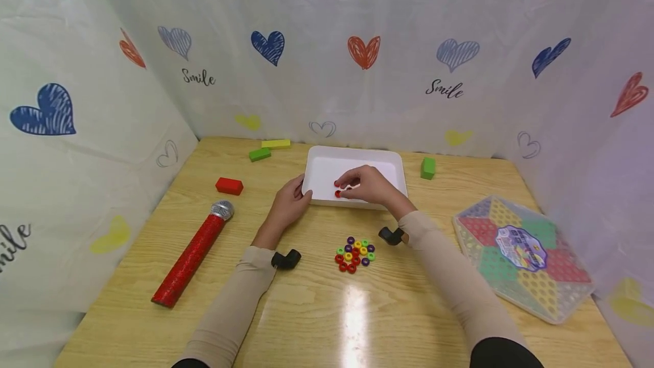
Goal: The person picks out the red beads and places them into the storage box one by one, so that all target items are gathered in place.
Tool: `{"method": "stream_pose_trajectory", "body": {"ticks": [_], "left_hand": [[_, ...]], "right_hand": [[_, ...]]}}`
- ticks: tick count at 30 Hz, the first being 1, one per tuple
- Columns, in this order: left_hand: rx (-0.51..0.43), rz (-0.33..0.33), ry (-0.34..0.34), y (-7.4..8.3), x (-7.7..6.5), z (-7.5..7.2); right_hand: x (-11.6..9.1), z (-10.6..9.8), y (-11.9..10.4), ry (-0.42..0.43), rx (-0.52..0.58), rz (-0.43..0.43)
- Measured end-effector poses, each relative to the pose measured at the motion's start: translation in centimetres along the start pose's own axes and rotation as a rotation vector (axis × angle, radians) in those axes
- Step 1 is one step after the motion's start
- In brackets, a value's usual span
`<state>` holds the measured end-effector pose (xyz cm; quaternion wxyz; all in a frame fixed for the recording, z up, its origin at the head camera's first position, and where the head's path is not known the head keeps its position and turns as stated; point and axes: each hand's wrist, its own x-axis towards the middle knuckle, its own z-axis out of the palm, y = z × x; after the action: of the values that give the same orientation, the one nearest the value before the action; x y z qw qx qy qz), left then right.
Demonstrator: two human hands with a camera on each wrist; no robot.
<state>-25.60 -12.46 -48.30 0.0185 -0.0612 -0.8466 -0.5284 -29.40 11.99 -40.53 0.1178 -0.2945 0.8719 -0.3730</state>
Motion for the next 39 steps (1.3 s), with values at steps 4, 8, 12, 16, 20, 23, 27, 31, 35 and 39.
{"method": "stream_pose_trajectory", "body": {"ticks": [4,8,12,16,20,23,27,31,35,39], "left_hand": [[0.0,-0.007,-0.01,-0.1,-0.1,0.0],[0.002,-0.013,-0.014,-0.2,-0.1,0.1],[0.013,-0.011,-0.009,-0.2,0.1,0.1],[0.026,-0.01,0.001,0.1,0.2,0.1],[0.037,-0.003,0.002,0.3,0.2,0.0],[0.042,0.002,0.002,0.2,0.3,0.1],[0.044,-0.002,0.005,-0.1,0.4,0.1],[0.044,-0.004,0.009,0.0,0.4,0.0],[0.039,-0.001,0.01,0.0,0.3,0.0],[0.038,0.008,0.009,0.1,0.3,0.1]], "right_hand": [[-0.7,0.6,-0.1,-0.008,0.009,-0.035],[-1.4,1.1,-0.4,-0.014,0.014,-0.057],[-2.3,1.6,-0.7,-0.012,0.013,-0.056],[-3.4,2.4,-1.2,-0.024,0.019,-0.054],[-4.8,3.3,-1.4,-0.056,0.037,-0.073],[-5.8,4.3,-1.3,-0.078,0.036,-0.098],[-6.8,5.5,-1.0,-0.099,0.031,-0.135],[-7.6,6.2,-1.1,-0.114,0.021,-0.157],[-8.2,6.5,-1.3,-0.122,-0.007,-0.153],[-8.7,6.9,-1.3,-0.108,-0.032,-0.142]]}}
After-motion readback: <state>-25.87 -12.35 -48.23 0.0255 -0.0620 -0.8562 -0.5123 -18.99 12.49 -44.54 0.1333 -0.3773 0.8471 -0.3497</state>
